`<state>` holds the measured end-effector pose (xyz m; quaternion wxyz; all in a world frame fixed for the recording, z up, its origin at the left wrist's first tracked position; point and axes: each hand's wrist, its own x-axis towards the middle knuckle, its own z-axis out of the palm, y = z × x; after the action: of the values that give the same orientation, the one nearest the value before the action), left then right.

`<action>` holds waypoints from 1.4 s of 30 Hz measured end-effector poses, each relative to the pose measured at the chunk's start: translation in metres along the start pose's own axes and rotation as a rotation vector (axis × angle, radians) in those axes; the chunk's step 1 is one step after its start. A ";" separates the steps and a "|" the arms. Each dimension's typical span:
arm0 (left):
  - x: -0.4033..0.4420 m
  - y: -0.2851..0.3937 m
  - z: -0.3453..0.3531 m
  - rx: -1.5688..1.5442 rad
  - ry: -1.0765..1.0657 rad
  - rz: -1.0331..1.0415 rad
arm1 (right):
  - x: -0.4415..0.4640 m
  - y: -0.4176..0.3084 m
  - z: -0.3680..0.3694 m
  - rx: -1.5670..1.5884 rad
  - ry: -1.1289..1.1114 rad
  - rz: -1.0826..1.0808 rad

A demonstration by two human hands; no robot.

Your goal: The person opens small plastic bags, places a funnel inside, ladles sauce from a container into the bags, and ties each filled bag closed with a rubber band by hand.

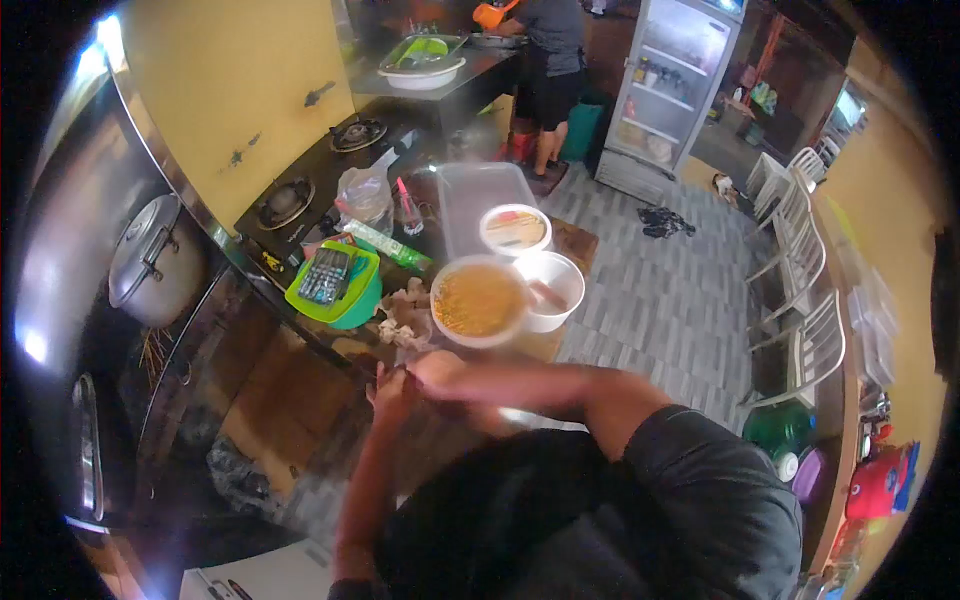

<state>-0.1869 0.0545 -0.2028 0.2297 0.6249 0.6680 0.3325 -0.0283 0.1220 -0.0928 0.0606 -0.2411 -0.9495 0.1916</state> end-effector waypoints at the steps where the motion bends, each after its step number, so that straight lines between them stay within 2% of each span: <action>1: 0.001 0.001 -0.002 0.130 0.013 0.075 | -0.002 -0.004 -0.002 0.051 -0.001 0.174; 2: 0.002 0.002 -0.004 0.262 0.036 0.148 | -0.004 -0.007 -0.005 0.048 -0.001 0.181; 5: 0.008 -0.013 0.008 0.237 0.007 0.189 | -0.010 -0.013 -0.015 0.174 0.052 0.249; 7: 0.008 0.012 -0.005 -0.061 0.014 0.047 | -0.008 -0.018 -0.025 -0.139 -0.087 0.066; 8: 0.009 0.023 -0.014 -0.159 0.017 0.002 | -0.009 -0.019 -0.029 -0.140 -0.080 0.074; 10: 0.015 0.040 -0.028 -0.204 -0.188 0.039 | -0.013 -0.017 -0.034 -0.213 0.015 -0.236; 13: 0.012 0.060 -0.035 -0.287 -0.194 -0.006 | -0.014 -0.020 -0.035 -0.254 -0.006 -0.246; 14: 0.016 0.041 -0.027 -0.285 -0.192 -0.007 | -0.013 -0.021 -0.036 -0.254 -0.004 -0.248; 15: 0.025 0.006 -0.012 -0.130 -0.224 -0.032 | -0.013 -0.022 -0.039 -0.245 -0.031 -0.256; 16: 0.029 0.008 -0.015 0.025 -0.254 -0.057 | -0.014 -0.024 -0.044 -0.236 -0.058 -0.264; 17: 0.027 0.009 -0.016 0.025 -0.250 -0.057 | -0.016 -0.027 -0.047 -0.239 -0.058 -0.268; 19: 0.016 0.084 -0.048 0.341 -0.348 -0.190 | -0.021 -0.035 -0.057 -0.162 -0.014 -0.178; 20: 0.015 0.082 -0.047 0.341 -0.345 -0.194 | -0.020 -0.030 -0.049 -0.162 -0.016 -0.183; 22: 0.012 0.076 -0.042 0.509 -0.219 0.015 | -0.016 -0.014 -0.023 0.126 0.029 0.114; 23: 0.010 0.076 -0.042 0.509 -0.216 0.008 | -0.015 -0.010 -0.014 0.127 0.025 0.108; 25: 0.008 0.082 -0.044 0.374 -0.192 -0.028 | -0.017 -0.009 -0.010 0.296 0.122 0.194; 29: 0.013 0.031 -0.019 0.135 -0.294 0.011 | -0.023 -0.011 -0.022 0.276 0.091 0.129; 31: 0.003 0.036 -0.017 0.016 -0.158 -0.030 | -0.026 -0.006 -0.025 0.166 0.073 -0.122; 32: 0.000 0.039 -0.017 -0.024 -0.113 -0.044 | -0.026 -0.001 -0.018 0.171 0.071 -0.122; 34: -0.001 0.042 -0.015 -0.380 -0.123 -0.051 | -0.021 0.011 -0.002 0.077 0.200 -0.242; 38: -0.004 0.062 -0.017 -0.463 -0.148 0.004 | -0.022 0.011 -0.006 0.079 0.140 -0.241; 39: -0.007 0.062 -0.012 -0.120 -0.052 -0.032 | -0.025 0.008 -0.007 0.124 0.146 -0.200; 41: -0.013 0.059 -0.007 0.225 0.041 -0.076 | -0.030 0.001 -0.009 0.176 0.148 -0.162; 42: -0.014 0.047 -0.001 0.421 0.136 0.026 | -0.033 -0.002 -0.010 0.236 0.210 -0.170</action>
<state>-0.1539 0.0406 -0.1691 0.0442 0.6436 0.7286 0.2301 0.0013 0.1076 -0.0838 0.2033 -0.1701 -0.9257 0.2697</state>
